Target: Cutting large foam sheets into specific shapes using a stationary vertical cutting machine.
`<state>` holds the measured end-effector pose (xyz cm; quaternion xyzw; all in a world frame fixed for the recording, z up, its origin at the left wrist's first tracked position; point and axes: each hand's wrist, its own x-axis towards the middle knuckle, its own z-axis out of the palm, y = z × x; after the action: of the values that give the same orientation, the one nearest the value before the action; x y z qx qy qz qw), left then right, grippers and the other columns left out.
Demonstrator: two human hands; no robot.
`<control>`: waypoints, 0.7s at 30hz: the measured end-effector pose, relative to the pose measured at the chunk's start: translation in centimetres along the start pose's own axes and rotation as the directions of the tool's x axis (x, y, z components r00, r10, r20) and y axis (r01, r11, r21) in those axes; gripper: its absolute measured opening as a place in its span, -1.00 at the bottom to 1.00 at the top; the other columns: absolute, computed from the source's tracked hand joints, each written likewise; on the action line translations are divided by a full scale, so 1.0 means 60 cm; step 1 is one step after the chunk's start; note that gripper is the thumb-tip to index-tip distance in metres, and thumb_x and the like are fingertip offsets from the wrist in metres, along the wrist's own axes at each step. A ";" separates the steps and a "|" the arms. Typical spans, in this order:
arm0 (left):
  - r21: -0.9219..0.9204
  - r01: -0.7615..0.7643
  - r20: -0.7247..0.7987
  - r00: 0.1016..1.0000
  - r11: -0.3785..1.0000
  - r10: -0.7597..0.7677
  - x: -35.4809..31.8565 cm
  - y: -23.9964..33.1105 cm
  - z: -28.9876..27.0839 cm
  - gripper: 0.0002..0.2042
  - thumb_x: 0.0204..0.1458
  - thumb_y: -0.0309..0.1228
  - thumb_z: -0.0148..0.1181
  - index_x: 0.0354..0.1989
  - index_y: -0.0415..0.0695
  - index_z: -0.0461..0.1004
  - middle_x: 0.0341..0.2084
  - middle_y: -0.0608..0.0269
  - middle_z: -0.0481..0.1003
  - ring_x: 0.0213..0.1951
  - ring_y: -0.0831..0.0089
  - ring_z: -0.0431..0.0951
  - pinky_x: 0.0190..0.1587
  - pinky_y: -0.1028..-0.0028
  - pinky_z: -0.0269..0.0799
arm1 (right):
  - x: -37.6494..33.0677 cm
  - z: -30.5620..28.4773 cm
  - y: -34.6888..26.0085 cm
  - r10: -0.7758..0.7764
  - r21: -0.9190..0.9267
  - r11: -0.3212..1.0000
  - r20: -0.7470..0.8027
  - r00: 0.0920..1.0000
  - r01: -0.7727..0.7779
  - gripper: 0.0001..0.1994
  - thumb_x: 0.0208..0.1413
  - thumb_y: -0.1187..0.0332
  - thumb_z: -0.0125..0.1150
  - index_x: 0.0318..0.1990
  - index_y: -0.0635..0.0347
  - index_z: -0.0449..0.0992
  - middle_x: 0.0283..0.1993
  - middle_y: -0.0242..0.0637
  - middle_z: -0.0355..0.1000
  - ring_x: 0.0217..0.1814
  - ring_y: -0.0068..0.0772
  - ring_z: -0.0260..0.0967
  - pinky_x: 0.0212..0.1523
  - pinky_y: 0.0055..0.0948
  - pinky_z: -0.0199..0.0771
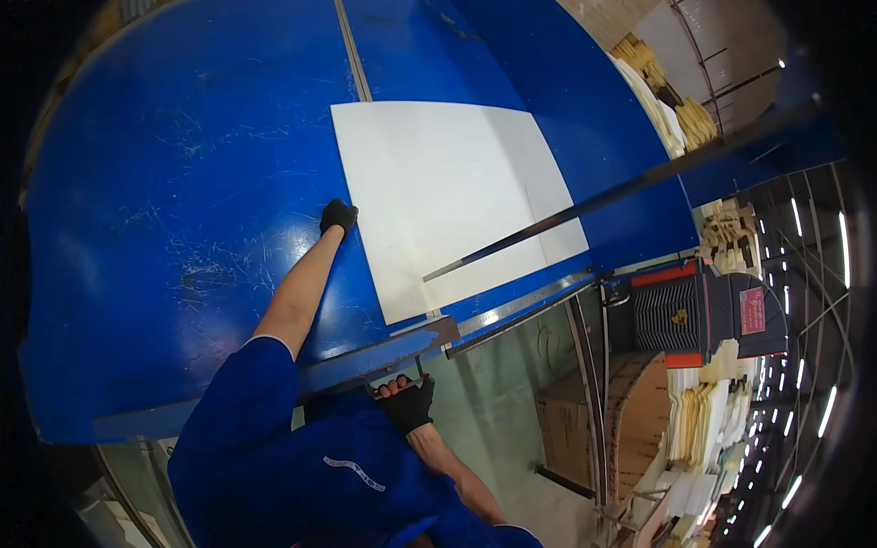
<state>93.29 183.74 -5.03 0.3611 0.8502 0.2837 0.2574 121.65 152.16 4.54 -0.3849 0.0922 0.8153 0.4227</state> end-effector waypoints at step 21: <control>0.214 -0.016 0.069 0.998 0.977 0.001 0.027 0.048 -0.012 -0.81 -0.25 -0.21 0.19 -0.44 0.02 0.55 -0.33 0.13 0.52 -0.26 0.20 0.53 -0.28 0.29 0.46 | 0.020 0.010 -0.005 -0.003 0.012 1.000 -0.094 0.996 0.004 -0.46 -0.03 -0.21 -0.26 -0.58 0.15 0.21 -0.67 -0.24 0.07 -0.56 -0.33 -0.04 -0.43 -0.38 0.05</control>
<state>93.21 186.43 -2.97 0.3998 0.8650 0.1789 0.2449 121.12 153.39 4.14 -0.4203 0.1163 0.7950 0.4216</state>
